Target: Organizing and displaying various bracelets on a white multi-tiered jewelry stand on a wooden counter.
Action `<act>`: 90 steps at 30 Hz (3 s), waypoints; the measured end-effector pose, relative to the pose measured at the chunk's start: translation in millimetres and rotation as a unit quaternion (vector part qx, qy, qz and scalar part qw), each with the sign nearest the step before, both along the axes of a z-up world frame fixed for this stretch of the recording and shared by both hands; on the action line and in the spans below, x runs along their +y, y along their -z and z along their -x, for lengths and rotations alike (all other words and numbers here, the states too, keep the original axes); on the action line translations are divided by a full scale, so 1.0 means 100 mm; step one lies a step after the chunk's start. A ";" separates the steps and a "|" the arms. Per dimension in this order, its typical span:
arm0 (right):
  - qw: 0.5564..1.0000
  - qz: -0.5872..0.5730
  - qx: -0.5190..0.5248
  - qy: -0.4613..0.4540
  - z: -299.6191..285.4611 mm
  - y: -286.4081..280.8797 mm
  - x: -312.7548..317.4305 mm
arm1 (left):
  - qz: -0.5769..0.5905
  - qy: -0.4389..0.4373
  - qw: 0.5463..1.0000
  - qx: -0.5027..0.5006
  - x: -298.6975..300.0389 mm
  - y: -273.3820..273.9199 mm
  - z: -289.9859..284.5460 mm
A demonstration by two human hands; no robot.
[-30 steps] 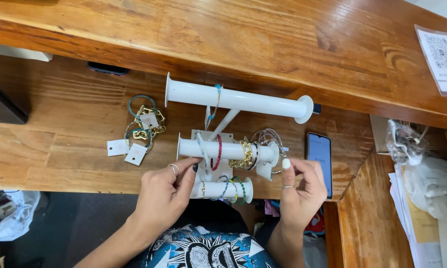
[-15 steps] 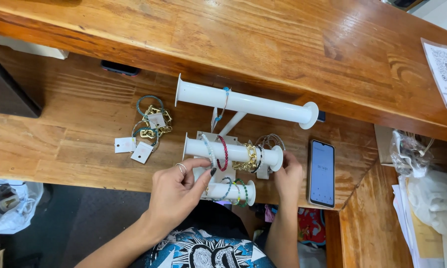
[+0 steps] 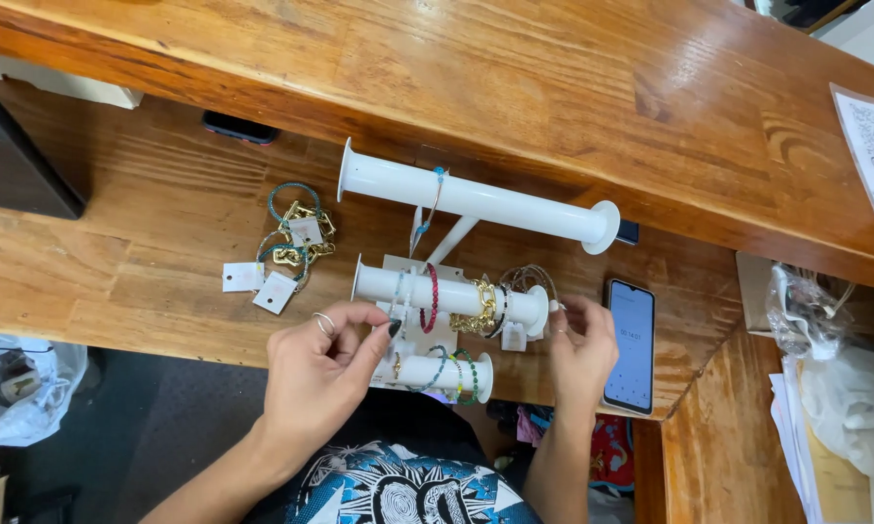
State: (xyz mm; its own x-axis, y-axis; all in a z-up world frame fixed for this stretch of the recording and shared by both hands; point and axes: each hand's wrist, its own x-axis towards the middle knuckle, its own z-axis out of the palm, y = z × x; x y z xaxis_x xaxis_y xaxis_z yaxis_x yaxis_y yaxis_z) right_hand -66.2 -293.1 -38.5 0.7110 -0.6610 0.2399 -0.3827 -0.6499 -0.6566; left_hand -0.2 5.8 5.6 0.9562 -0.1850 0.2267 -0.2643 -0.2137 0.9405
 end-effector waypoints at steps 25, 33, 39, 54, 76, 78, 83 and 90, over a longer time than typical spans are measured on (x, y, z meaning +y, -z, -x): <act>0.970 0.042 -0.218 -0.096 0.31 -0.29 0.74 | 0.016 -0.052 0.983 0.177 0.17 0.43 -0.51; 0.968 0.061 -0.221 -0.100 0.38 -0.27 0.77 | 0.266 -0.003 0.925 0.269 0.11 0.72 -0.62; 0.967 0.061 -0.224 -0.108 0.38 -0.26 0.81 | 0.195 -0.013 0.966 0.172 0.17 0.44 -0.48; 0.969 0.065 -0.215 -0.099 0.42 -0.38 0.94 | -0.058 0.034 0.998 -0.006 0.20 0.10 -0.32; 0.977 0.141 -0.103 -0.121 0.26 -0.31 0.91 | -0.068 -0.045 0.955 -0.284 0.14 -0.21 -0.37; 0.978 0.130 -0.121 -0.112 0.21 -0.26 0.91 | -0.038 -0.037 0.982 -0.180 0.11 -0.23 -0.50; 0.976 0.125 -0.135 -0.112 0.17 -0.21 0.91 | -0.018 -0.058 0.998 0.008 0.16 -0.21 -0.68; 0.976 0.119 -0.168 -0.076 0.25 -0.35 0.86 | -0.150 -0.066 0.984 -0.071 0.41 0.31 -0.85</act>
State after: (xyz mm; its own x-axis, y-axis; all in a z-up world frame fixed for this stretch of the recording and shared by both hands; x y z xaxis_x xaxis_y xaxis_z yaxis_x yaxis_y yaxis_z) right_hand -90.9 -207.3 -3.6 0.6513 -0.4514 0.6099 -0.0603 -0.8321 -0.5513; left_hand 84.5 46.4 -25.9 0.9388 -0.1405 0.3146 -0.3405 -0.5182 0.7846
